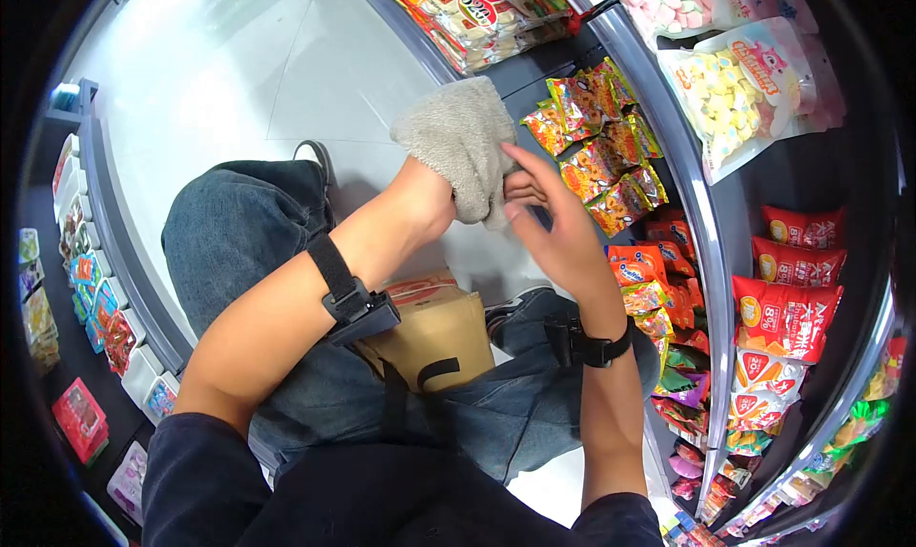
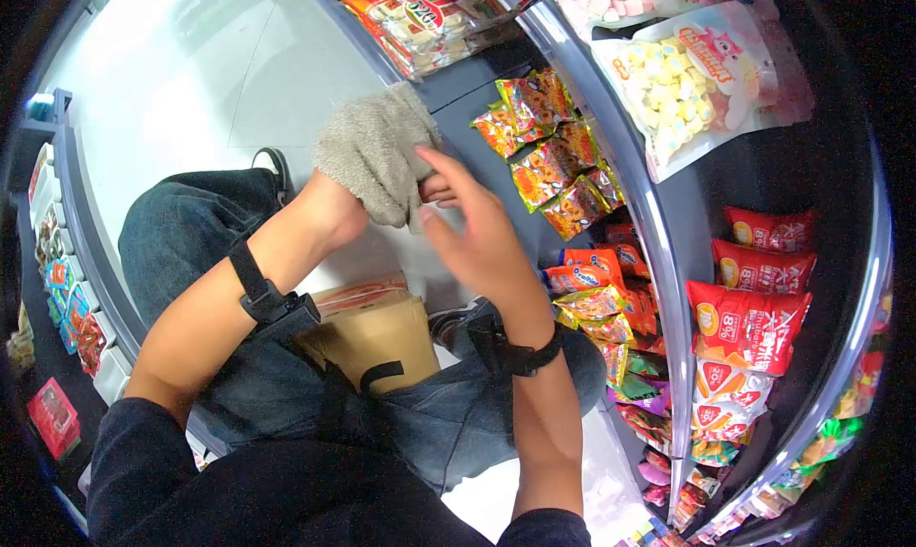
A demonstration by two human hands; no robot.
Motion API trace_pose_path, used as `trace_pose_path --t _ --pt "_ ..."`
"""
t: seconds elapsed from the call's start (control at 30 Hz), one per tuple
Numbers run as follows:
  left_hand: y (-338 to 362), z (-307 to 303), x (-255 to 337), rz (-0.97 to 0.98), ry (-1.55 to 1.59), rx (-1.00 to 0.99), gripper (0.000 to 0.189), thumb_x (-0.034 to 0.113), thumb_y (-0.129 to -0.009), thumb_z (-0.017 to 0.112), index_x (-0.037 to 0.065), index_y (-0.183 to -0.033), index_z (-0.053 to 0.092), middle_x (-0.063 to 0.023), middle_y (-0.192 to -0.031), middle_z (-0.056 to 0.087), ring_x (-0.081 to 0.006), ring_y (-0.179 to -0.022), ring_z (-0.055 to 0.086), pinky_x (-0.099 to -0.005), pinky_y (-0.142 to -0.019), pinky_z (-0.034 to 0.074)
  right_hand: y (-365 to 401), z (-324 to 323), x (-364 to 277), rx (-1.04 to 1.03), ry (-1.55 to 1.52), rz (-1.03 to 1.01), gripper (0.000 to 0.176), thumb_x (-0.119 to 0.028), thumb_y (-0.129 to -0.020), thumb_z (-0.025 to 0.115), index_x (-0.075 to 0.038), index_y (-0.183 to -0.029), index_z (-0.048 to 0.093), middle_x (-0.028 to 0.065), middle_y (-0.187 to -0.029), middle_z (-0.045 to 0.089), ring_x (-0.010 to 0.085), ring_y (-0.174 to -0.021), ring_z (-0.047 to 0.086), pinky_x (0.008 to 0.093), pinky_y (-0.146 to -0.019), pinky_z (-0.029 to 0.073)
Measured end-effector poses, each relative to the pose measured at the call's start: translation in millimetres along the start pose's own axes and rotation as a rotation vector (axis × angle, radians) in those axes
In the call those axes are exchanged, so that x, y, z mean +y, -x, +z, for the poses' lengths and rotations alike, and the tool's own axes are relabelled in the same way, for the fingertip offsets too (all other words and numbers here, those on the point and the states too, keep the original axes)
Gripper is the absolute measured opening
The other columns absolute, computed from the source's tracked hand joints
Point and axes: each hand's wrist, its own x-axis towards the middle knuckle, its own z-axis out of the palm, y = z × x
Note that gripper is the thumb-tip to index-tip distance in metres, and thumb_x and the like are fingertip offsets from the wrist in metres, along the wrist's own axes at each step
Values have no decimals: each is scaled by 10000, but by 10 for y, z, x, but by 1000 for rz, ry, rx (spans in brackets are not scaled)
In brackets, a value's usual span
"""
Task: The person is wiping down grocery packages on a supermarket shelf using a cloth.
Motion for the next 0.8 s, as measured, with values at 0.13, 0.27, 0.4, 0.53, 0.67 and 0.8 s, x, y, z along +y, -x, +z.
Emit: trace_pose_path --t 0.13,0.27,0.4,0.53,0.67,0.8 --pt "-3 34 44 15 98 23 339 356 -1008 491 99 -1198 605 -48 -1119 657 -173 -1037 629 -359 -882 515 -119 -292 379 126 -88 148 468 22 -869 534 -18 -1335 531 90 -963 655 172 -900 647 298 -851 506" --pt "36 129 23 78 18 127 287 333 -962 549 98 -1095 647 -58 -1051 684 -227 -900 672 -394 -751 538 -399 -772 926 252 -50 323 340 -65 -897 484 18 -1206 598 72 -792 639 153 -686 625 278 -687 511" --pt "-11 199 108 97 -18 140 269 319 -943 559 103 -1069 656 -63 -1033 685 -230 -895 672 -391 -748 537 -703 -1041 1369 364 -119 509 340 -196 -940 454 29 -1135 619 65 -636 595 161 -529 580 296 -530 491" --pt "-110 250 176 92 -45 141 250 306 -924 568 107 -1043 665 -68 -1016 687 -234 -891 673 -388 -746 536 -1114 -1122 1681 492 -139 727 394 -290 -939 489 -1 -1194 570 128 -824 629 211 -682 633 345 -621 531" --pt "-144 239 179 63 -57 146 232 292 -906 578 112 -1017 674 -72 -999 688 -237 -886 673 -385 -743 536 -1335 -1244 2329 589 -181 868 448 -344 -910 578 -48 -1244 537 127 -1080 611 232 -970 609 384 -804 543" --pt "-156 202 188 31 -64 156 215 278 -887 588 116 -991 683 -77 -981 690 -240 -882 674 -381 -740 535 -1421 -1239 2682 761 -351 889 420 -323 -867 686 -91 -1199 575 63 -1050 594 199 -1005 559 362 -865 521"
